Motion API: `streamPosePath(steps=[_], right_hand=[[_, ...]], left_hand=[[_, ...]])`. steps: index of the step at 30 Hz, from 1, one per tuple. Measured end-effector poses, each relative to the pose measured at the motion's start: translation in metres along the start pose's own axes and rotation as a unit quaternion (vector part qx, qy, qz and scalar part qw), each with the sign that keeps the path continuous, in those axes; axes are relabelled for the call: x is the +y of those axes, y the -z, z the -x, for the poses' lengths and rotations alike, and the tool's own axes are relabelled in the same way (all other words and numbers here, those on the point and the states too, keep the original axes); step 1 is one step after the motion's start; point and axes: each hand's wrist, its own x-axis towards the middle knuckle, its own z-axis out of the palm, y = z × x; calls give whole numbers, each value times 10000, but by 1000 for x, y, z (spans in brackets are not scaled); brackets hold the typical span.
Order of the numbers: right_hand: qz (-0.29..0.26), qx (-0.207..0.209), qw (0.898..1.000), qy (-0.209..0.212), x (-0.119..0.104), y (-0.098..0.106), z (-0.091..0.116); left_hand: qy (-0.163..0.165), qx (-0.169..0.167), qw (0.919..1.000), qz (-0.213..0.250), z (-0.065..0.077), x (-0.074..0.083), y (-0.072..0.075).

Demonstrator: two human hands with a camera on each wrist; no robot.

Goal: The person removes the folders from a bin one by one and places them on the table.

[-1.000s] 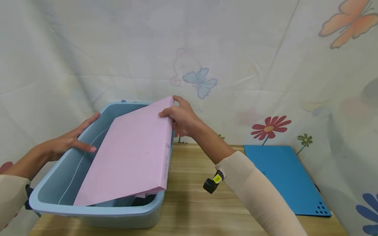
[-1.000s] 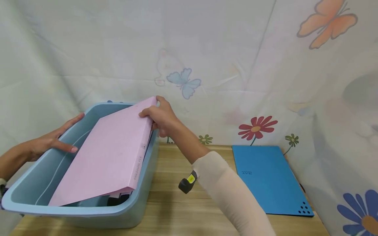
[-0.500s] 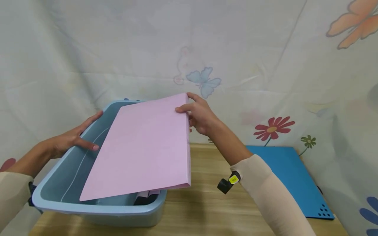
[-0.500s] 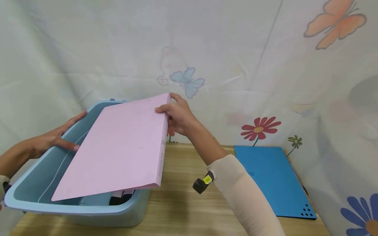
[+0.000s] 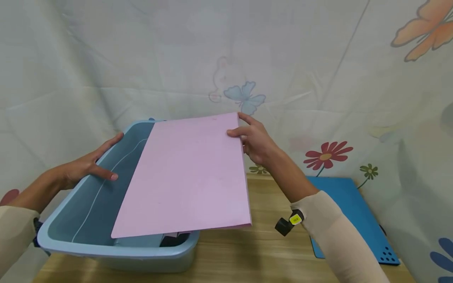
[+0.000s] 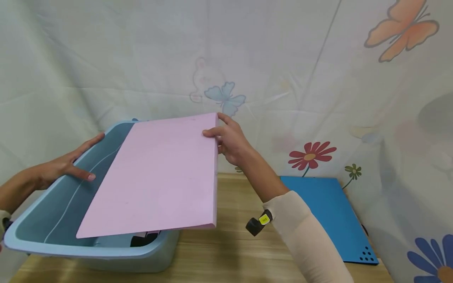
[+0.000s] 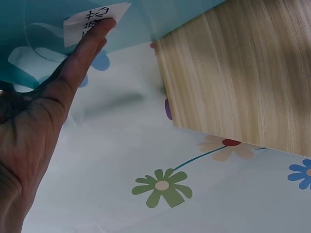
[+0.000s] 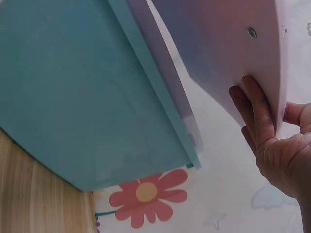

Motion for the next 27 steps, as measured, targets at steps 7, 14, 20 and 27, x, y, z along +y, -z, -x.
streamPosePath(steps=[7, 14, 20, 27], right_hand=[[-158, -122, 9998, 71, -1, 19, 5], [-227, -204, 9995, 106, -2, 35, 9], [-204, -262, 9994, 124, -1, 51, 10], [-341, -336, 9989, 30, 5, 78, 16]], left_hand=[[37, 19, 10000, 44, 1, 1, -2], [-32, 37, 10000, 70, 1, 1, -3], [-64, 33, 9996, 255, 2, 3, -5], [-76, 19, 9994, 337, -1, 5, -9]])
